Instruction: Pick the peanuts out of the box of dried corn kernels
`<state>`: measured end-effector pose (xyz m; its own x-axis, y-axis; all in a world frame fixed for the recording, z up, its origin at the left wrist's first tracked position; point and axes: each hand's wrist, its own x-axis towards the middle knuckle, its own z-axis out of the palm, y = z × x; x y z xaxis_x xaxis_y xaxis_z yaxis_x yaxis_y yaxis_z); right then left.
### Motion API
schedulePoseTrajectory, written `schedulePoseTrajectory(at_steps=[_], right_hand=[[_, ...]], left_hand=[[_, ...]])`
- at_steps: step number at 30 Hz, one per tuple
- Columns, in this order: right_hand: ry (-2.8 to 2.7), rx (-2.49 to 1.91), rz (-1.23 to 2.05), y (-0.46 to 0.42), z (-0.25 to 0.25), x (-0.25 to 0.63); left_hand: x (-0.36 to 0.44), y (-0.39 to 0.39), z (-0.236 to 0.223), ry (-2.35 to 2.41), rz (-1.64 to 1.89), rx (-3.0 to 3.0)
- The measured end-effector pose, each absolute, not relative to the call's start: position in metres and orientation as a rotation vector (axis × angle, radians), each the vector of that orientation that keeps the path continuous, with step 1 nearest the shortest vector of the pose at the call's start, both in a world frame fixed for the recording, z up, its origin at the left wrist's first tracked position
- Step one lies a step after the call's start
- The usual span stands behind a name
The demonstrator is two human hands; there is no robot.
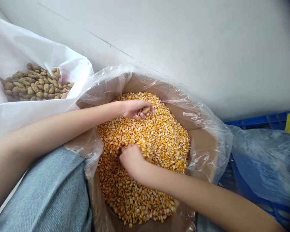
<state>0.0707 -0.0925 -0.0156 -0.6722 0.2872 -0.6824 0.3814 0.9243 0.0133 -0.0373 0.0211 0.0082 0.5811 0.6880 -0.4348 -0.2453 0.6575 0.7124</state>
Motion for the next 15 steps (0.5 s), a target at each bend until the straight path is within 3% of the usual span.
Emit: schedulePoseTrajectory(at_steps=[5,11,15], right_hand=[[2.158,0.667,-0.303,-0.027,0.032,0.097],[1.933,0.503,-1.223,0.048,0.047,0.150],[1.973,0.696,-1.471,0.064,0.052,0.177]], left_hand=[[-0.036,0.022,0.005,0.759,0.570,0.657],[-0.035,0.025,0.005,0.790,0.565,0.644],[-0.035,0.026,0.004,0.785,0.575,0.627]])
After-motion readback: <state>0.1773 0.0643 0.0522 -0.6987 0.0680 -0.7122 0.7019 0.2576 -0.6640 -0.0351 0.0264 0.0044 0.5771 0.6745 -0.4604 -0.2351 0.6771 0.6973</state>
